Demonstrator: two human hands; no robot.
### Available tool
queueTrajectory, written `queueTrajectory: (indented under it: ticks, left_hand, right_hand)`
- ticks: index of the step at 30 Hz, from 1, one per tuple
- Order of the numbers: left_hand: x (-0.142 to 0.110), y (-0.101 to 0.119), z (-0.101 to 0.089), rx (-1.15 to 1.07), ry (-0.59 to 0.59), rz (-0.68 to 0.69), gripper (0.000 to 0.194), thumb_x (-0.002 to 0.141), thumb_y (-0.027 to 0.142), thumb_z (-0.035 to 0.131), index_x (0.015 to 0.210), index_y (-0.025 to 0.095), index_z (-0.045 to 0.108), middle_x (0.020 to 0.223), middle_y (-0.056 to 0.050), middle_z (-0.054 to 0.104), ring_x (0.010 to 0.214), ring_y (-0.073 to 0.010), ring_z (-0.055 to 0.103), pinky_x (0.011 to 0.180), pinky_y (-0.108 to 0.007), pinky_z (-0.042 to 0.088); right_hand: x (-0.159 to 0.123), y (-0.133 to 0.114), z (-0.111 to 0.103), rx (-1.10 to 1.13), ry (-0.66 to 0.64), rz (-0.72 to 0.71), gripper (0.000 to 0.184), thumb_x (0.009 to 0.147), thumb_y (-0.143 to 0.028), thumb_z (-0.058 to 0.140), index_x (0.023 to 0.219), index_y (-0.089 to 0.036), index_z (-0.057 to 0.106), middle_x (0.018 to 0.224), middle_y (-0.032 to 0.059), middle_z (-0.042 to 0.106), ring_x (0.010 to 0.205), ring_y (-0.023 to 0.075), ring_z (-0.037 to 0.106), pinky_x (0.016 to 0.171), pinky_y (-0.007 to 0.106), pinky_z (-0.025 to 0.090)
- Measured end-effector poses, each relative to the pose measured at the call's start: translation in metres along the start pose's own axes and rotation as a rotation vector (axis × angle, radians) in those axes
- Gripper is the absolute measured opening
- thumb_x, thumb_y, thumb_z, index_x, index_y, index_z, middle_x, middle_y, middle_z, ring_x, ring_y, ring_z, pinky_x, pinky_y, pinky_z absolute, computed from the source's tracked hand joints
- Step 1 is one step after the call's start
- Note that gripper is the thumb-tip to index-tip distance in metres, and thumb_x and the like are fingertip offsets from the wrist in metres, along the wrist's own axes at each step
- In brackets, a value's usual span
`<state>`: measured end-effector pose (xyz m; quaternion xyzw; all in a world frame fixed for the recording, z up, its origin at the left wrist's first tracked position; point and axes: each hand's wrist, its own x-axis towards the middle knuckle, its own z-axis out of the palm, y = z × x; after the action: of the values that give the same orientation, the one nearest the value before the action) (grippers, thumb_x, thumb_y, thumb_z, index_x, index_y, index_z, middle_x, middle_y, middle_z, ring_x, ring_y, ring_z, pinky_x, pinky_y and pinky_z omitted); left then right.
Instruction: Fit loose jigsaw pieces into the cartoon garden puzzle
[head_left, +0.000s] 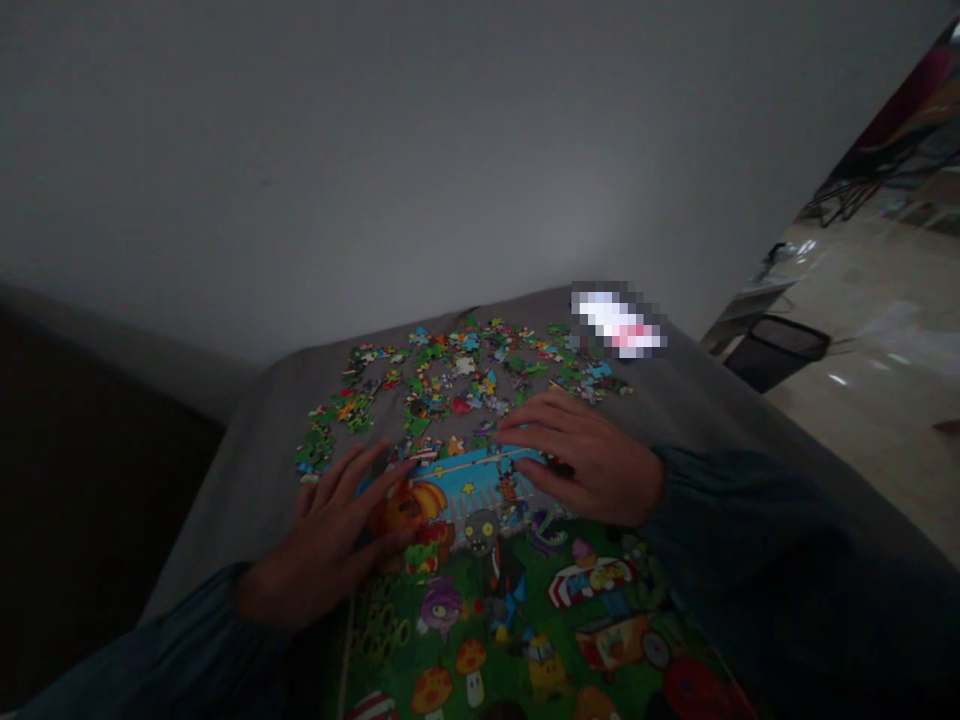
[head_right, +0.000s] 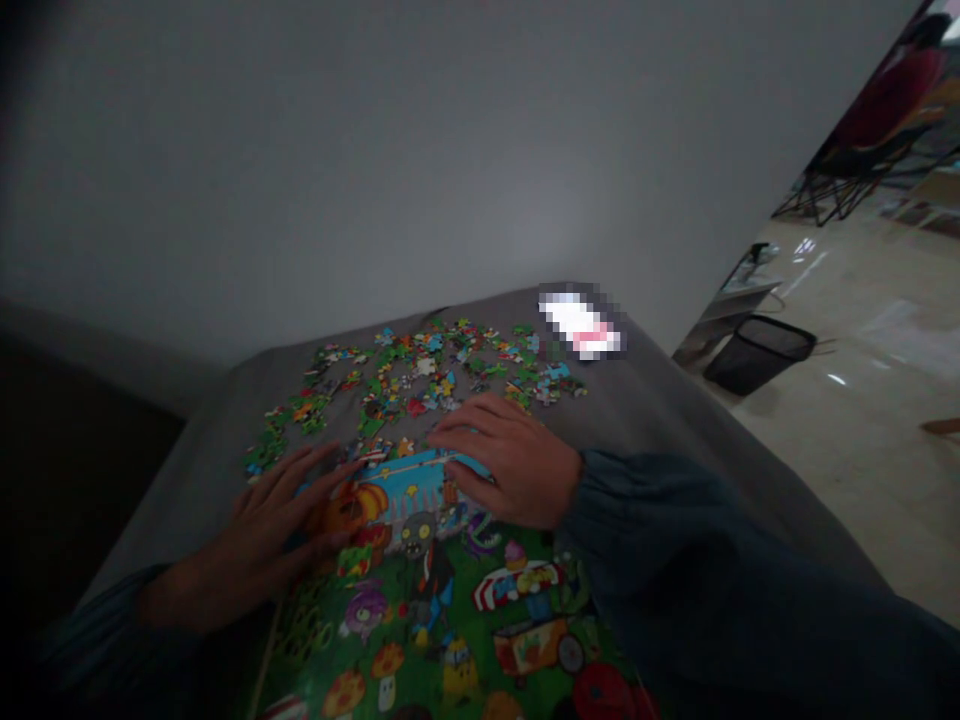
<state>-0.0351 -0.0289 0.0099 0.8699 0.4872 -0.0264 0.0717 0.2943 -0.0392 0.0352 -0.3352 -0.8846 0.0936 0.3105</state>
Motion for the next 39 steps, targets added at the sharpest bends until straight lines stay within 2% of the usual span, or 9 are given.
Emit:
queueTrajectory:
  ticks: [4, 9, 15, 22, 25, 27, 32, 35, 39]
  left_hand:
    - [0.001, -0.005, -0.002, -0.009, 0.012, 0.007, 0.058, 0.09, 0.058, 0.043, 0.145, 0.043, 0.03, 0.157, -0.002, 0.025, 0.141, -0.037, 0.023, 0.105, -0.058, 0.032]
    - [0.009, 0.001, -0.006, -0.07, 0.094, -0.103, 0.062, 0.094, 0.055, 0.033, 0.15, 0.035, 0.019, 0.158, -0.008, 0.02, 0.142, -0.0368, 0.021, 0.106, -0.059, 0.029]
    - [0.014, 0.003, 0.0, -0.065, 0.039, -0.203, 0.062, 0.093, 0.058, 0.03, 0.149, 0.034, 0.024, 0.156, -0.009, 0.025, 0.142, -0.036, 0.021, 0.107, -0.063, 0.025]
    - [0.017, -0.013, -0.007, -0.014, 0.167, -0.114, 0.049, 0.095, 0.049, 0.034, 0.144, 0.041, 0.035, 0.153, -0.006, 0.031, 0.14, -0.0362, 0.026, 0.104, -0.062, 0.031]
    - [0.029, -0.008, -0.017, 0.012, 0.245, -0.08, 0.045, 0.094, 0.049, 0.039, 0.137, 0.038, 0.046, 0.151, -0.005, 0.035, 0.139, -0.0342, 0.027, 0.107, -0.06, 0.029]
    - [0.039, 0.0, -0.022, 0.038, 0.235, -0.046, 0.041, 0.093, 0.051, 0.042, 0.13, 0.038, 0.054, 0.15, -0.004, 0.037, 0.139, -0.0344, 0.028, 0.108, -0.061, 0.028]
    - [0.051, 0.01, -0.021, 0.068, 0.132, 0.014, 0.036, 0.091, 0.053, 0.046, 0.119, 0.04, 0.063, 0.149, -0.004, 0.039, 0.138, -0.0354, 0.028, 0.103, -0.063, 0.032]
    - [0.052, 0.007, -0.018, 0.06, 0.162, 0.021, 0.036, 0.091, 0.053, 0.047, 0.115, 0.035, 0.066, 0.147, -0.005, 0.043, 0.136, -0.0348, 0.032, 0.104, -0.061, 0.033]
    - [0.053, 0.001, -0.013, 0.012, 0.179, 0.047, 0.036, 0.089, 0.054, 0.049, 0.109, 0.031, 0.069, 0.141, -0.005, 0.05, 0.135, -0.0325, 0.035, 0.107, -0.057, 0.032]
  right_hand:
    - [0.001, 0.007, -0.002, -0.023, 0.044, 0.021, 0.026, 0.092, -0.021, 0.05, 0.116, -0.016, 0.06, 0.111, 0.01, 0.065, 0.107, 0.022, 0.053, 0.096, 0.045, 0.044]
    - [0.0, 0.015, -0.001, -0.052, 0.074, 0.072, 0.026, 0.092, -0.019, 0.048, 0.114, -0.018, 0.061, 0.108, 0.0093, 0.066, 0.105, 0.0222, 0.054, 0.094, 0.047, 0.045]
    - [0.0, 0.018, 0.003, -0.075, 0.086, 0.089, 0.025, 0.089, -0.016, 0.05, 0.11, -0.015, 0.063, 0.104, 0.0083, 0.067, 0.102, 0.0213, 0.056, 0.093, 0.043, 0.046]
    - [0.003, 0.037, -0.001, -0.099, 0.158, 0.174, 0.022, 0.09, -0.017, 0.05, 0.105, -0.015, 0.065, 0.102, 0.0093, 0.068, 0.1, 0.0213, 0.058, 0.094, 0.045, 0.045]
    - [0.003, 0.047, -0.002, -0.111, 0.171, 0.224, 0.021, 0.09, -0.019, 0.049, 0.103, -0.014, 0.066, 0.101, 0.0098, 0.068, 0.098, 0.0214, 0.058, 0.094, 0.046, 0.045]
    - [0.002, 0.051, -0.002, -0.115, 0.181, 0.248, 0.021, 0.09, -0.019, 0.049, 0.102, -0.015, 0.067, 0.1, 0.0099, 0.068, 0.099, 0.0218, 0.057, 0.094, 0.046, 0.045]
    - [-0.002, 0.047, -0.002, -0.13, 0.031, 0.184, 0.024, 0.091, -0.022, 0.052, 0.106, -0.013, 0.069, 0.101, 0.01, 0.066, 0.1, 0.0218, 0.051, 0.094, 0.043, 0.042]
    - [-0.005, 0.041, 0.004, -0.158, -0.091, 0.124, 0.024, 0.091, -0.027, 0.054, 0.107, -0.017, 0.07, 0.104, 0.0092, 0.063, 0.101, 0.0233, 0.047, 0.09, 0.043, 0.042]
    - [-0.008, 0.038, 0.014, -0.178, -0.155, 0.127, 0.025, 0.093, -0.027, 0.053, 0.109, -0.018, 0.07, 0.106, 0.0097, 0.063, 0.102, 0.0241, 0.044, 0.092, 0.043, 0.038]
